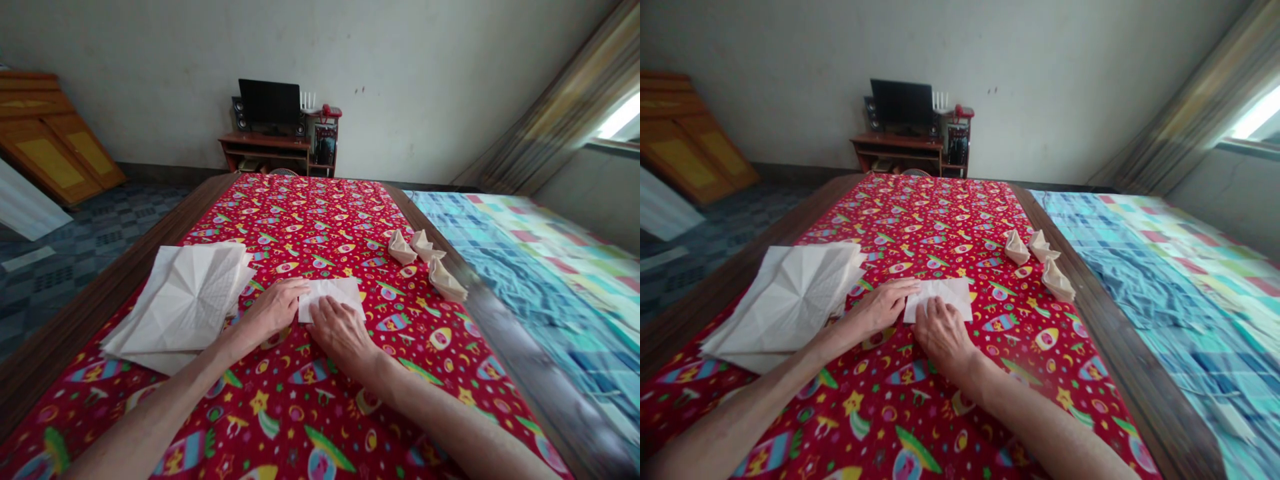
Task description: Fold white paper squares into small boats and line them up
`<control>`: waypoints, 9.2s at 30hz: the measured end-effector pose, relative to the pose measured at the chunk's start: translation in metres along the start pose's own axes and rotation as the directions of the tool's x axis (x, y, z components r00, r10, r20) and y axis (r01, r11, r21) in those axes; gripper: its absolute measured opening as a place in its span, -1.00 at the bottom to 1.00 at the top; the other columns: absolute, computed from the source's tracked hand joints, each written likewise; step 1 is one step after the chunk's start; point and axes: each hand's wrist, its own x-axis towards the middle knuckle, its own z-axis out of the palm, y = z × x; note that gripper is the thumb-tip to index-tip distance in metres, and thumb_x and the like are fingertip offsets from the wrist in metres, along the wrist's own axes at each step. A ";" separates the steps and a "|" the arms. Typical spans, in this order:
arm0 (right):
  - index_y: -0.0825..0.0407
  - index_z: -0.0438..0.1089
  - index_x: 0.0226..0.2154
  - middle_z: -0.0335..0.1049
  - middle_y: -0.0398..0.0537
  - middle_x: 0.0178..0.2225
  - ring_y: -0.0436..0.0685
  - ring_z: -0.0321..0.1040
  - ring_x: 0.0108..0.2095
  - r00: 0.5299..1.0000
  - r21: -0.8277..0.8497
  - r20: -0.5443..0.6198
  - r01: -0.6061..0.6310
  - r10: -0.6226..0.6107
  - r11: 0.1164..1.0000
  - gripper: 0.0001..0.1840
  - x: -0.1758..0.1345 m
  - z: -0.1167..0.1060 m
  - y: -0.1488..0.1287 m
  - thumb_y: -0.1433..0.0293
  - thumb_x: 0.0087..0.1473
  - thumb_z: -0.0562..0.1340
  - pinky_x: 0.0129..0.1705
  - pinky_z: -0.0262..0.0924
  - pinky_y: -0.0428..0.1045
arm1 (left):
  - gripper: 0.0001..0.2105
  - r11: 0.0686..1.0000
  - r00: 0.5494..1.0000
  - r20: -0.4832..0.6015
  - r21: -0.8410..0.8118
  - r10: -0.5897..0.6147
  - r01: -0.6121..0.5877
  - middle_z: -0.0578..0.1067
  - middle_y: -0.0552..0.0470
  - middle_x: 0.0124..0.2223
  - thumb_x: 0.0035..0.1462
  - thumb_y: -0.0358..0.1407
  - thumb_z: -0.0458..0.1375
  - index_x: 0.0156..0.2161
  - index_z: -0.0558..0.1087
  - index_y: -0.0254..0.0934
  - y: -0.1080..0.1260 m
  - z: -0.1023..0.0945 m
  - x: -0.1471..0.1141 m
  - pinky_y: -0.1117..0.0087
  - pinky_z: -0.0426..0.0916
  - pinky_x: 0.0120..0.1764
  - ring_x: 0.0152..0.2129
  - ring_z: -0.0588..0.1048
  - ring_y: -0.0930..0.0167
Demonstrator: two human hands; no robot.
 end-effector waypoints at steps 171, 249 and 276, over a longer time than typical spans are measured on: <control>0.06 0.41 -0.30 0.46 -0.07 -0.45 0.03 0.38 -0.48 0.896 0.380 -0.007 -0.409 0.444 0.830 -0.71 -0.080 -0.022 0.036 0.26 0.25 0.05 -0.44 0.19 -0.07 | -0.81 0.991 0.990 0.060 -0.016 0.131 -0.130 0.51 -0.01 -0.17 0.26 -0.40 -0.01 -0.17 0.45 -0.31 0.061 -0.014 -0.036 0.26 0.35 -0.05 -0.19 0.44 0.36; 0.06 0.41 -0.24 0.35 -0.10 -0.45 -0.04 0.25 -0.48 0.990 0.412 -0.111 -0.037 0.091 0.911 -0.75 -0.056 -0.002 0.029 0.44 0.25 0.02 -0.47 0.10 -0.13 | -0.83 0.952 0.965 0.070 -0.157 -0.253 0.261 0.29 0.12 -0.41 0.15 -0.41 0.11 -0.47 0.28 -0.28 0.053 -0.004 -0.019 0.47 0.20 -0.44 -0.53 0.31 0.51; 0.30 0.20 0.07 0.35 -0.05 -0.46 0.05 0.22 -0.50 0.999 0.208 -0.041 0.039 -0.031 0.977 -0.59 -0.066 -0.003 0.021 0.55 0.16 0.03 -0.57 0.11 -0.03 | -0.79 0.957 0.967 0.056 -0.138 -0.250 0.255 0.24 0.15 -0.43 0.14 -0.41 0.11 -0.49 0.23 -0.27 0.054 -0.005 -0.018 0.50 0.16 -0.46 -0.56 0.25 0.54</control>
